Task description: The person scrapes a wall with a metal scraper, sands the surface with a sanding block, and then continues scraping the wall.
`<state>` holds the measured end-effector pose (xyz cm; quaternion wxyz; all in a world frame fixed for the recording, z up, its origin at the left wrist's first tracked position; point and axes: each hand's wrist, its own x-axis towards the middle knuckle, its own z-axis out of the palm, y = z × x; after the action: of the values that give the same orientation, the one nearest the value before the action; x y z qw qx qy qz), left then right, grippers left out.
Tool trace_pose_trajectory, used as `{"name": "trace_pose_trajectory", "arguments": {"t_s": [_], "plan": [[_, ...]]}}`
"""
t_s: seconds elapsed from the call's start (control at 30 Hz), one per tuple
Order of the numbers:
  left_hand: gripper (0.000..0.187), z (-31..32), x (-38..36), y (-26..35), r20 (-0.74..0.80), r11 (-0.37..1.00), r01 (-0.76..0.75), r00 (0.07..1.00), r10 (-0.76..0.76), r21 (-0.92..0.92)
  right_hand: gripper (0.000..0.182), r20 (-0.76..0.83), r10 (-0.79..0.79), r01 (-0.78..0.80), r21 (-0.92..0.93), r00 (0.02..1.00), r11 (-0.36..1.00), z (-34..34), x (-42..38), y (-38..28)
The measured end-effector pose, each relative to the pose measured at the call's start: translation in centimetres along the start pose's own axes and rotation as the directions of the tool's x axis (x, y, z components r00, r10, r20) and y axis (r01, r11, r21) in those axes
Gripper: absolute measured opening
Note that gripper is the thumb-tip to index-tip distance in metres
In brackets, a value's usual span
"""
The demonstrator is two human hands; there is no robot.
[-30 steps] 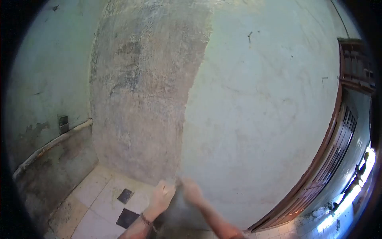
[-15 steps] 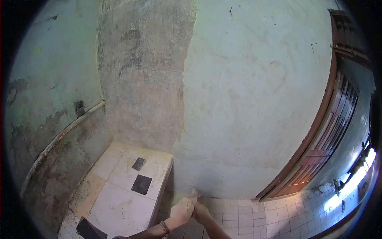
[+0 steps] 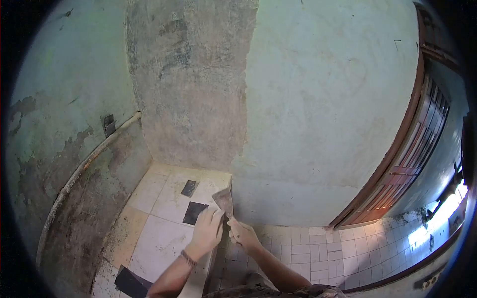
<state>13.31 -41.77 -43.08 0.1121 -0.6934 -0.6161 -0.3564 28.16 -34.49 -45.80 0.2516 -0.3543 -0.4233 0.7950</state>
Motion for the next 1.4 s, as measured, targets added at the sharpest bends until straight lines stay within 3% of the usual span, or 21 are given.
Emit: {"name": "trace_pose_trajectory", "arguments": {"t_s": [0.1, 0.17, 0.2, 0.27, 0.4, 0.47, 0.53, 0.73, 0.87, 0.97, 1.03, 1.17, 1.23, 1.37, 1.4], "plan": [[0.057, 1.4, 7.7, -1.6, -0.009, 0.959, -0.265, 0.964, 0.267, 0.099, 0.037, 0.048, -0.154, 0.156, -0.037, 0.987, 0.987, -0.2, 0.6, -4.5], [0.057, 2.1, 12.8, -1.5, -0.009, 0.925, -0.367, 0.929, 0.369, 0.097, 0.036, 0.091, -0.312, 0.319, -0.086, 0.946, 0.944, -1.8, 2.5, -7.3], [0.057, 2.6, 15.2, -1.7, -0.014, 0.927, -0.361, 0.931, 0.364, 0.098, 0.036, 0.095, -0.309, 0.317, -0.092, 0.946, 0.944, -2.6, 3.2, -8.9], [0.055, 2.9, 20.7, -2.1, 0.015, 0.807, -0.528, 0.839, 0.544, 0.264, 0.035, 0.172, -0.396, 0.417, -0.107, 0.902, 0.903, -3.4, 4.0, -13.6], [0.054, 4.8, 31.9, -2.8, -0.061, 0.757, -0.582, 0.780, 0.623, 0.297, 0.039, 0.240, -0.530, 0.565, -0.104, 0.813, 0.819, -4.2, 6.3, -22.4], [0.052, 4.5, 37.5, -2.6, -0.128, 0.675, -0.602, 0.698, 0.704, 0.426, 0.043, 0.251, -0.632, 0.678, -0.196, 0.733, 0.709, -4.2, 7.6, -27.2], [0.052, 3.3, 42.6, -1.9, -0.211, 0.625, -0.568, 0.627, 0.750, 0.536, 0.043, 0.253, -0.697, 0.740, -0.166, 0.671, 0.652, -3.9, 9.0, -31.6], [0.037, -2.3, 56.5, -0.9, -0.423, 0.548, -0.489, 0.349, 0.836, 0.679, 0.035, 0.229, -0.874, 0.902, -0.040, 0.428, 0.431, 0.0, 11.7, -43.3], [0.036, -5.2, 64.3, -1.9, -0.485, 0.574, -0.483, 0.308, 0.818, 0.661, 0.029, 0.246, -0.921, 0.952, -0.028, 0.303, 0.305, 2.7, 14.6, -50.7], [0.035, -5.9, 69.0, -3.9, -0.524, 0.587, -0.449, 0.270, 0.808, 0.674, 0.019, 0.260, -0.925, 0.961, -0.059, 0.276, 0.270, 4.7, 16.6, -54.9], [0.034, -6.4, 71.0, -5.0, -0.550, 0.627, -0.441, 0.305, 0.778, 0.642, 0.018, 0.224, -0.929, 0.955, -0.098, 0.295, 0.280, 5.8, 17.8, -57.0], [0.035, -6.7, 73.8, -6.1, -0.632, 0.637, -0.458, 0.190, 0.751, 0.620, 0.015, 0.159, -0.943, 0.949, -0.170, 0.293, 0.267, 7.4, 18.7, -58.3], [0.034, -7.2, 72.7, -5.8, -0.615, 0.654, -0.570, 0.300, 0.729, 0.498, 0.014, 0.131, -0.946, 0.948, -0.154, 0.298, 0.278, 7.9, 18.2, -57.9], [0.030, -7.1, 72.9, -5.9, -0.588, 0.592, -0.568, 0.220, 0.778, 0.572, 0.013, 0.083, -0.954, 0.948, -0.163, 0.288, 0.272, 8.8, 17.9, -56.8], [0.030, -7.8, 73.0, -5.6, -0.576, 0.602, -0.620, 0.279, 0.769, 0.503, 0.013, 0.085, -0.953, 0.946, -0.173, 0.291, 0.273, 9.0, 17.9, -57.1]]}}
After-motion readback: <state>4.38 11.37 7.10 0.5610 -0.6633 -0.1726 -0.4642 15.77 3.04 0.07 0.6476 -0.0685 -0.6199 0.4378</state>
